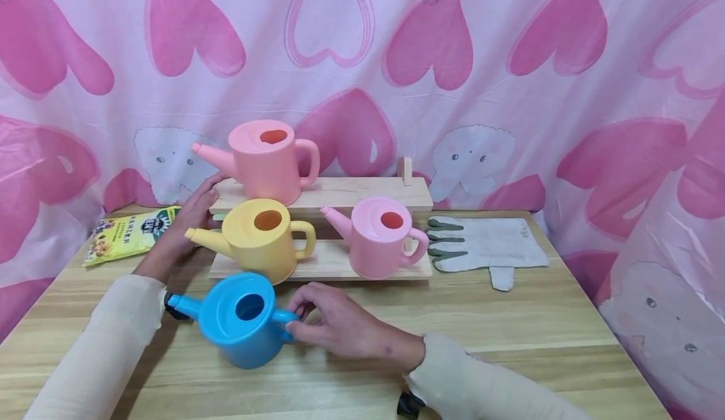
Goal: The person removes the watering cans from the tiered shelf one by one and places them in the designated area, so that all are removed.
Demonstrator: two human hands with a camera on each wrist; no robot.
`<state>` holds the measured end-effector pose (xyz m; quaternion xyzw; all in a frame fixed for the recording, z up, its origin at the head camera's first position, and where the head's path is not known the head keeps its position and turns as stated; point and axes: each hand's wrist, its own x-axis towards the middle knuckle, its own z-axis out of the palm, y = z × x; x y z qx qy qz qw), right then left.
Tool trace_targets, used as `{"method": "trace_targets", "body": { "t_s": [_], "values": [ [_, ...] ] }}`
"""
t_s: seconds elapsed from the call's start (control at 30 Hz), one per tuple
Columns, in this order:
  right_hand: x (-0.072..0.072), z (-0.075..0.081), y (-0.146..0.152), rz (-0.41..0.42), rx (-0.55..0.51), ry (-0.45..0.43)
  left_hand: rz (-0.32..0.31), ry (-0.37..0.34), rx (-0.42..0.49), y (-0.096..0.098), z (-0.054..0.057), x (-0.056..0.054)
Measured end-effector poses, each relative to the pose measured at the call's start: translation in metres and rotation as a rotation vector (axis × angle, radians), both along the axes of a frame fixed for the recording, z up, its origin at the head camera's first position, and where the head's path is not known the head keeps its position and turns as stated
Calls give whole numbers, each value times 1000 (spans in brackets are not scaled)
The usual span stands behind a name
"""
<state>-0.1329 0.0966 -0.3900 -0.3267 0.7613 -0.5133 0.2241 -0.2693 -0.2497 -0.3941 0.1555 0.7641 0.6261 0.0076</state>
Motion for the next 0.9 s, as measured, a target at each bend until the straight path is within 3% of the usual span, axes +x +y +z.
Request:
{"method": "trace_targets", "body": {
  "t_s": [0.7,0.9],
  "values": [
    [0,4,-6,26,-6,22,18,-15,-11,0,-1,1],
    [-2,17,-1,38,57,98,18,1,9,-1,-2,-1]
  ]
}}
